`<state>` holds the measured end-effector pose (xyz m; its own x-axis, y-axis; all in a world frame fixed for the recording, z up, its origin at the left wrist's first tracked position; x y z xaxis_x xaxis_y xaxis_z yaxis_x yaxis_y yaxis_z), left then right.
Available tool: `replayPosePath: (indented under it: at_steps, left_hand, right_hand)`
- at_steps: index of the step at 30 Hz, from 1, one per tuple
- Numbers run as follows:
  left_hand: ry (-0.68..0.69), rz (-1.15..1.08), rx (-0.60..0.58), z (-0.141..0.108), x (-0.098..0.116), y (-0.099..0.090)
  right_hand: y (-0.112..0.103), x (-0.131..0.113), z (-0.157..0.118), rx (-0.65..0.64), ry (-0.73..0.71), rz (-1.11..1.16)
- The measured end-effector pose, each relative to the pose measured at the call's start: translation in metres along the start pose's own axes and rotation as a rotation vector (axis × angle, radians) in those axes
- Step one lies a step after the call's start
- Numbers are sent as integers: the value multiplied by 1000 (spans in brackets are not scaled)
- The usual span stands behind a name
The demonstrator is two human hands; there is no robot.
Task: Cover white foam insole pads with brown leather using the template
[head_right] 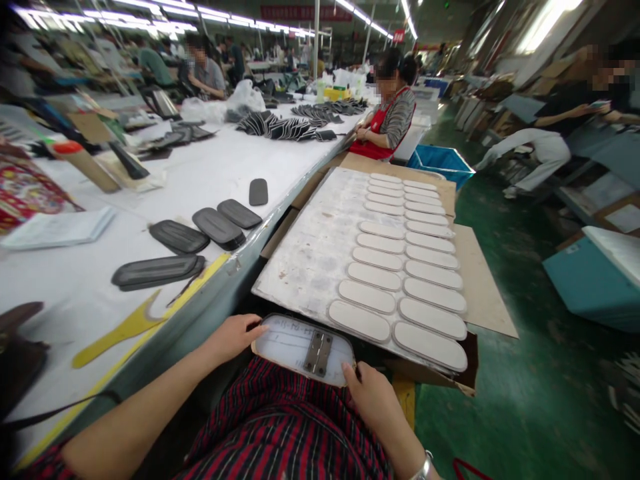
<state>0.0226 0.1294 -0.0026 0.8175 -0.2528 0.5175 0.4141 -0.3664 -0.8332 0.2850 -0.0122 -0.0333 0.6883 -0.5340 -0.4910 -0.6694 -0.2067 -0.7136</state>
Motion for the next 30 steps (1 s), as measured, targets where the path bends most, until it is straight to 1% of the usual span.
replayPosePath:
  at_steps: [2,4,6,8,10,13,15,18,20,23,27,30]
  left_hand:
    - [93,62,10,17,10,-4]
    - [170,68,-40,31,20,-2]
    - [236,73,-80,37,28,0]
    - [275,85,-79,38,31,1]
    - [289,90,-71,37,30,0]
    - [280,69,-94,33,24,-4]
    - [237,39,-114,28,17,-9]
    - [84,-3,-120,14,1,-13]
    - [-5,-23,-92,5,-8,-10]
    - [-66,-51,-47,-2,-16,0]
    - [-153,-109,-36,-2,-27,12]
    - [-164,-115,-1,-4,-27,11]
  right_hand:
    - [-14,-10,2,111,-75,-158]
    - [-22,-18,3,150,-113,-221]
    - [-23,-24,4,144,-141,-227]
    - [-22,-26,5,133,-149,-207]
    - [-18,-23,5,120,-130,-157]
    - [-13,-17,4,105,-94,-100]
    - [-12,-16,3,103,-90,-97]
    - [-15,-15,0,103,-88,-169]
    - [-16,-15,-2,102,-98,-245]
    - [-14,-17,-3,85,-131,-299]
    - [-9,-13,-3,43,-116,-222]
    - [-10,-6,-1,53,-72,-139]
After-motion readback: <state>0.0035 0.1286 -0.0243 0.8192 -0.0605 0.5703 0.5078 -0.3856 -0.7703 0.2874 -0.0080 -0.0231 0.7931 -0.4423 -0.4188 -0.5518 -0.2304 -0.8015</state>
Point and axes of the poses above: each hand's wrist, its own z-axis towards the middle knuckle, its own y-axis out of the palm, x = y × z, the point moved 8 cm from there along z, towards the middle knuckle, and after that the axes turned 7 degrees about x, right-handed, at the moved point
